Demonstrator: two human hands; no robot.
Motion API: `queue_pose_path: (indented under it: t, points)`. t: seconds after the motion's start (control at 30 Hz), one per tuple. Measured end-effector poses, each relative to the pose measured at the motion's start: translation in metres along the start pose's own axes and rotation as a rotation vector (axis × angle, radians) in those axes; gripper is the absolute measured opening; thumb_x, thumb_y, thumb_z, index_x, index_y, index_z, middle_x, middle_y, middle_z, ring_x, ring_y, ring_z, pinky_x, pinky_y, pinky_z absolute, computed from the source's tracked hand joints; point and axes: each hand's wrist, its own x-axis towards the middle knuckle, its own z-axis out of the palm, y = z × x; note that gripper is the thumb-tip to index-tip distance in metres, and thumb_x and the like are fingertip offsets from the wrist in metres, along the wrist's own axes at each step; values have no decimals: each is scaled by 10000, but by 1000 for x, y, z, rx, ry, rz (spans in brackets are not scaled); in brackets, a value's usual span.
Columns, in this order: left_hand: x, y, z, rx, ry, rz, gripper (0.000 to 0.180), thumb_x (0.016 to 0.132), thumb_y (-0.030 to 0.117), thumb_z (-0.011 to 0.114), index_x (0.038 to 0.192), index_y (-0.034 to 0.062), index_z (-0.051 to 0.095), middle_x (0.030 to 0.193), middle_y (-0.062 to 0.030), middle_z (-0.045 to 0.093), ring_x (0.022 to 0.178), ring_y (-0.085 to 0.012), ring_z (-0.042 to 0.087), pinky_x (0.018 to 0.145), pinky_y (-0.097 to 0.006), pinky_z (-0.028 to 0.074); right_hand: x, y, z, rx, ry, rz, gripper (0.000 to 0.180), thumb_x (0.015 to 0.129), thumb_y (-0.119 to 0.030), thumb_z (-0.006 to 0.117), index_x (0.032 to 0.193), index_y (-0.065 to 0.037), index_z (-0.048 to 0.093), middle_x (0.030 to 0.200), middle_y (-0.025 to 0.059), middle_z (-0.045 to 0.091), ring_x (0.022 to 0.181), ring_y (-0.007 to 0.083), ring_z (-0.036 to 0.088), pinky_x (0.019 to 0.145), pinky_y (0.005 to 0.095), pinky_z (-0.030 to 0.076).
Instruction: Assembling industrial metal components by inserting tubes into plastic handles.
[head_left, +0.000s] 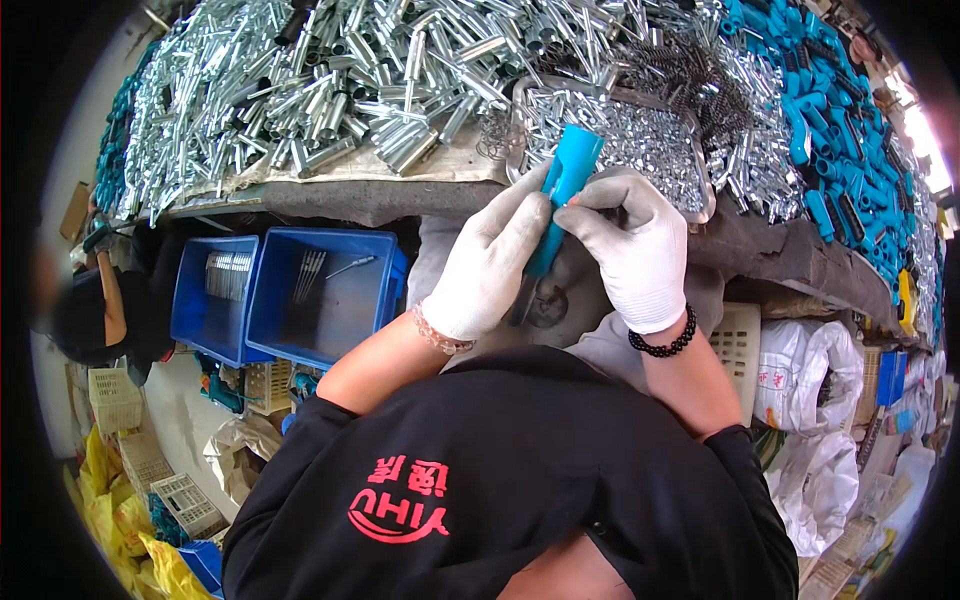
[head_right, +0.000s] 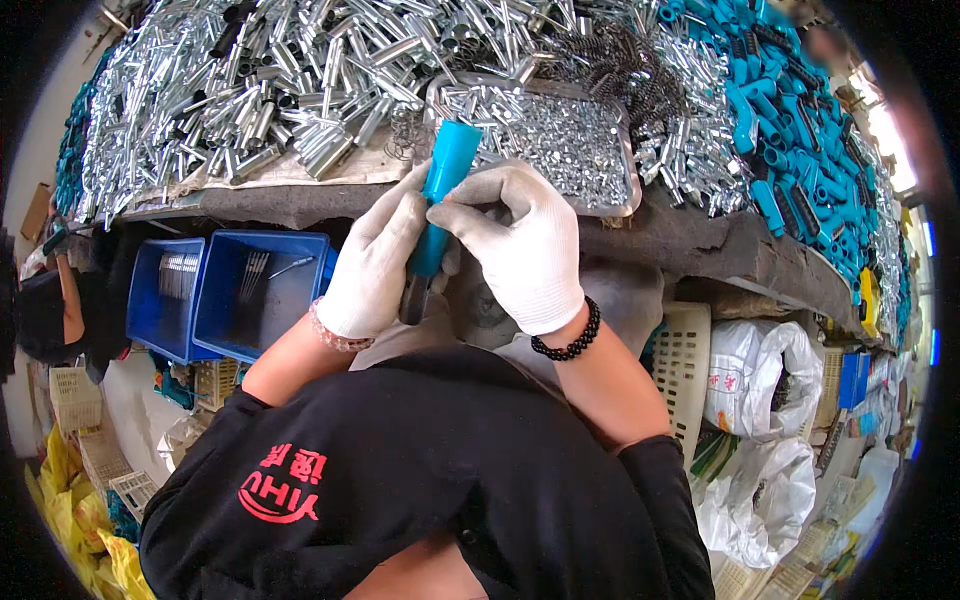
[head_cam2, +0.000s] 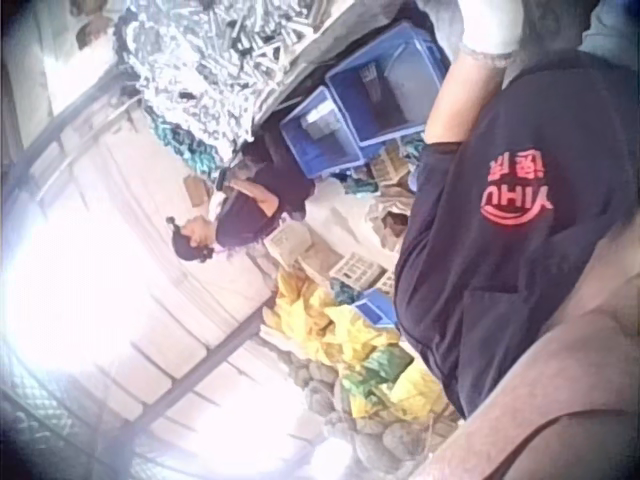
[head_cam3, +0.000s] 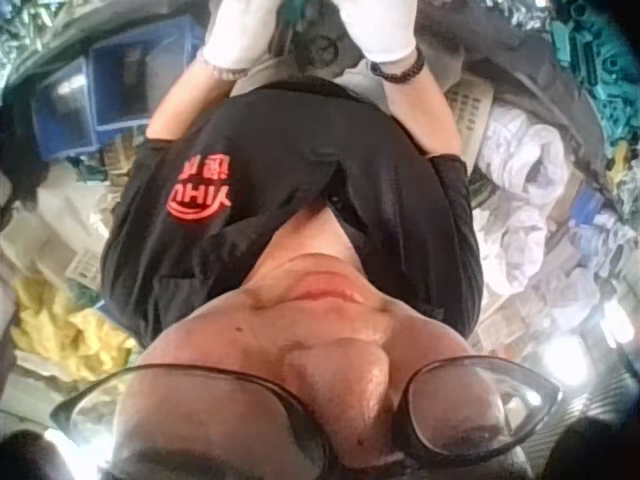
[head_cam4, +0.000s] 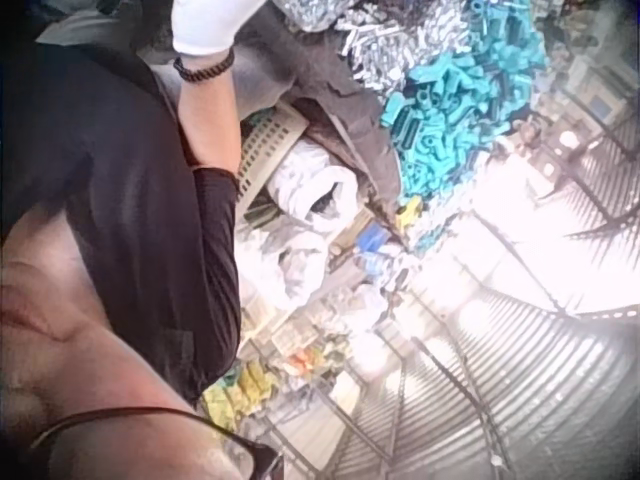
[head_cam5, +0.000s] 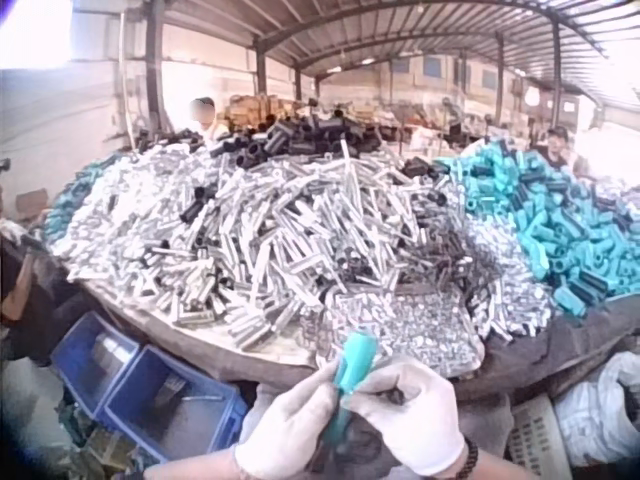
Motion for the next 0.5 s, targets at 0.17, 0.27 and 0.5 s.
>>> queue_pose_path:
  t: [0.17, 0.27, 0.5]
  points:
    - [-16, -7, -3, 295, 22, 220, 546, 1066, 241, 494, 1520, -29, 355, 1452, -147, 497, 1329, -190, 469, 1110, -318, 357, -8, 3, -5, 211, -126, 284, 206, 764, -97, 846, 806, -28, 656, 799, 22, 640, 723, 79, 578, 655, 247, 480]
    - [-14, -7, -4, 183, -124, 183, 722, 963, 337, 682, 1515, -10, 370, 1283, -102, 571, 1158, -156, 552, 988, -291, 432, -14, 36, -4, 593, -278, 424, 295, 792, -193, 857, 844, -49, 605, 809, -27, 594, 754, 68, 529, 678, 235, 450]
    - [-11, -6, -16, -48, 10, -165, 404, 1046, 413, 488, 1141, 25, 550, 968, -87, 643, 637, -109, 570, 567, -268, 481, 32, 17, -59, -411, -207, 125, 318, 892, -364, 704, 994, -63, 722, 882, 147, 701, 813, 262, 682, 751, 389, 523]
